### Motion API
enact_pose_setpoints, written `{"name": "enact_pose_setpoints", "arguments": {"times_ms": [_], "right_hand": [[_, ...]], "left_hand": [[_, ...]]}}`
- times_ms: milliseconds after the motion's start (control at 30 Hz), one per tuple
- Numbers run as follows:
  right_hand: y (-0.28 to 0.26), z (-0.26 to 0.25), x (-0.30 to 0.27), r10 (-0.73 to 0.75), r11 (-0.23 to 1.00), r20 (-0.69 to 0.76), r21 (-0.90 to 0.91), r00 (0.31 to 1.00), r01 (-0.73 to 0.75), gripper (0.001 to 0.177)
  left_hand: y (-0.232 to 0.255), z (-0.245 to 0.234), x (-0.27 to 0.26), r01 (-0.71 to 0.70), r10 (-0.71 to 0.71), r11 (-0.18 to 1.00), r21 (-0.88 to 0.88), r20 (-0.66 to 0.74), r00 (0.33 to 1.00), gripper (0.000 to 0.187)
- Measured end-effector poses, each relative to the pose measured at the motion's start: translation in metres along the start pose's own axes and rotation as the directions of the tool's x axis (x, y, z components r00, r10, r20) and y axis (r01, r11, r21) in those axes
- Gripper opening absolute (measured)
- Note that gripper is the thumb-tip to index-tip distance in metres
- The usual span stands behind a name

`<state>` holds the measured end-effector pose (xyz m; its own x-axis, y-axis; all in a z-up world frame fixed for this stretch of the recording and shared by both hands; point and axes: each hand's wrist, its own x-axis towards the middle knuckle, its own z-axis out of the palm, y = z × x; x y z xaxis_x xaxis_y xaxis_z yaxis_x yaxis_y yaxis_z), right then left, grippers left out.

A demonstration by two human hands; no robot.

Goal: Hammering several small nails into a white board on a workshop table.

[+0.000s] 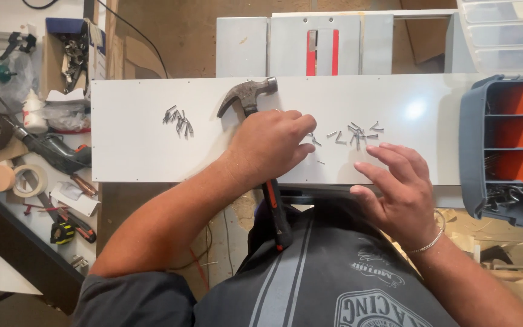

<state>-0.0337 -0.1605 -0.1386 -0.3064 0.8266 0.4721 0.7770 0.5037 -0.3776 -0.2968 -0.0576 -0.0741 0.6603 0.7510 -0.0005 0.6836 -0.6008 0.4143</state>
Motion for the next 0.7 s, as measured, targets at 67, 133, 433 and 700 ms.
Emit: {"name": "enact_pose_setpoints", "arguments": {"times_ms": [67, 133, 433, 700], "right_hand": [[-0.002, -0.001, -0.002, 0.013, 1.000, -0.003, 0.010, 1.000, -0.013, 0.041], [-0.002, -0.001, -0.003, 0.026, 0.999, -0.006, 0.024, 1.000, -0.025, 0.041], [-0.003, -0.003, 0.003, 0.009, 1.000, -0.035, -0.009, 0.999, -0.009, 0.048], [-0.001, -0.006, 0.010, 0.037, 0.989, 0.048, -0.142, 0.998, -0.030, 0.061]], "left_hand": [[0.004, 0.005, 0.009, -0.030, 0.030, 1.000, -0.002, 0.023, 0.999, 0.015], [0.005, 0.009, 0.018, -0.058, 0.058, 0.998, -0.002, 0.049, 0.997, 0.013], [-0.004, 0.012, 0.056, -0.050, 0.045, 0.997, 0.053, 0.078, 0.996, 0.008], [0.025, -0.002, 0.055, -0.109, 0.118, 0.987, -0.115, 0.075, 0.990, 0.034]]}}
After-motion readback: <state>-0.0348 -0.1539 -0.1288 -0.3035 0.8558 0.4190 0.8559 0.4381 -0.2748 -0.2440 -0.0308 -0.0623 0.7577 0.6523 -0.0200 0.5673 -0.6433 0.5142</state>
